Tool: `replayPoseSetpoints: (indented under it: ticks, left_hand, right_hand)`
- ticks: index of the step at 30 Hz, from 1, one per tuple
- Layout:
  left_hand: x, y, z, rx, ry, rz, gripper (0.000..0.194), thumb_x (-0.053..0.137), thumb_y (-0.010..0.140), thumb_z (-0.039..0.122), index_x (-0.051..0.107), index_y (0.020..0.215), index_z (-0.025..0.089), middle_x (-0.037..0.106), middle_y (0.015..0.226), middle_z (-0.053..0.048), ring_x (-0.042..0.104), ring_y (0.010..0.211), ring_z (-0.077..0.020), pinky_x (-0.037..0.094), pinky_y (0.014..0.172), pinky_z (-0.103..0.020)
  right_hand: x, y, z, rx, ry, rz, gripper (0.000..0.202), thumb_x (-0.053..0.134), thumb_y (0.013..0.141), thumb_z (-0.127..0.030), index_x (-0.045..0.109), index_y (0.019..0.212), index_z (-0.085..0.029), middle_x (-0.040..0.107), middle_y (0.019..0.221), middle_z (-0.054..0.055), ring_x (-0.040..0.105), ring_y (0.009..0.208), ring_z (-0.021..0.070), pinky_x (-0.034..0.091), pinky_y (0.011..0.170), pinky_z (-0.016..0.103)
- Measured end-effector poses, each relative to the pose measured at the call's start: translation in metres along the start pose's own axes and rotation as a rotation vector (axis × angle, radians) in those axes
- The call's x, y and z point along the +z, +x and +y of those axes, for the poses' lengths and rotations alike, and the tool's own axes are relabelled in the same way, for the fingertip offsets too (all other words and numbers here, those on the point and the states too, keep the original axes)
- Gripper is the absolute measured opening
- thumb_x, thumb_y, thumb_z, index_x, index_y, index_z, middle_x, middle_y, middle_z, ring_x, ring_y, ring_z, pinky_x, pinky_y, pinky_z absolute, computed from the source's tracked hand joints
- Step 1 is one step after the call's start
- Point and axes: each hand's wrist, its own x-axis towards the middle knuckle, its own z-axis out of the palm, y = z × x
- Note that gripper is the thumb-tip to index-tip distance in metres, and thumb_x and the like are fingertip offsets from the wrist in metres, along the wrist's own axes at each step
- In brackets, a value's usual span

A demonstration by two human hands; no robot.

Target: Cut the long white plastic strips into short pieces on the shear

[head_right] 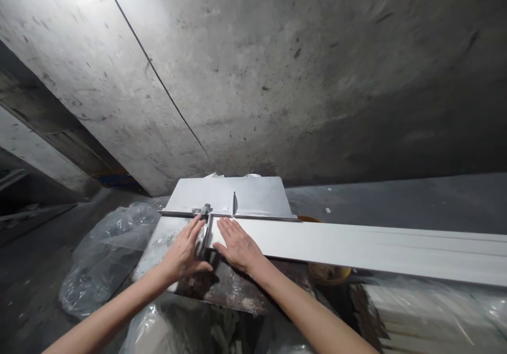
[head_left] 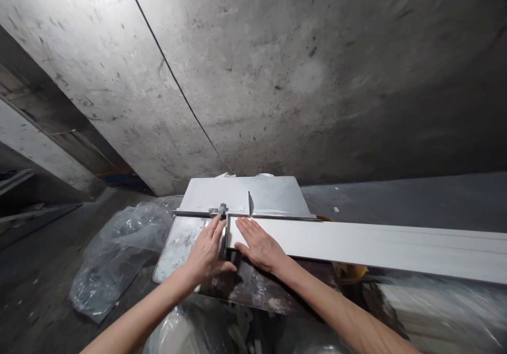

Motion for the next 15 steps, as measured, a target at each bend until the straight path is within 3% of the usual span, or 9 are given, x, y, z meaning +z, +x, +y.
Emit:
replayPoseSetpoints:
  ticks: [2, 5, 10, 15]
  left_hand:
    - [0.005, 0.028, -0.002, 0.031, 0.036, -0.039, 0.124, 0.085, 0.052, 0.06, 0.02, 0.145, 0.011, 0.028, 0.149, -0.026, 0.026, 0.139, -0.0395, 0.029, 0.112, -0.054]
    - [0.012, 0.055, 0.001, 0.066, 0.065, -0.079, 0.117, 0.083, 0.054, 0.059, 0.024, 0.142, 0.012, 0.045, 0.138, -0.023, 0.041, 0.131, -0.0364, 0.029, 0.112, -0.051]
    - [0.013, 0.076, -0.006, 0.1, 0.064, -0.035, 0.105, 0.081, 0.055, 0.057, 0.028, 0.136, 0.018, 0.053, 0.128, -0.015, 0.05, 0.12, -0.0306, 0.035, 0.108, -0.044]
    - [0.01, 0.127, -0.026, 0.05, 0.064, -0.102, 0.103, 0.084, 0.052, 0.052, 0.03, 0.133, 0.018, 0.054, 0.127, -0.015, 0.049, 0.121, -0.0308, 0.032, 0.107, -0.044]
  right_hand:
    - [-0.007, -0.003, 0.0, 0.034, 0.064, -0.033, 0.059, 0.039, 0.098, -0.041, 0.038, 0.142, -0.001, 0.043, 0.143, 0.022, 0.039, 0.135, 0.0284, 0.035, 0.112, 0.049]
    - [-0.017, -0.019, 0.014, 0.035, 0.123, -0.064, 0.065, 0.039, 0.098, -0.047, 0.027, 0.149, -0.008, 0.038, 0.147, 0.019, 0.035, 0.137, 0.0267, 0.035, 0.112, 0.049]
    - [-0.024, -0.054, 0.074, 0.022, -0.125, -0.061, 0.076, 0.04, 0.095, -0.057, 0.013, 0.153, -0.016, 0.031, 0.152, 0.015, 0.028, 0.14, 0.0296, 0.023, 0.113, 0.057]
    - [-0.019, -0.025, 0.127, 0.012, -0.227, -0.064, 0.072, 0.034, 0.096, -0.058, 0.023, 0.15, -0.012, 0.034, 0.15, 0.017, 0.032, 0.138, 0.0283, 0.026, 0.112, 0.052]
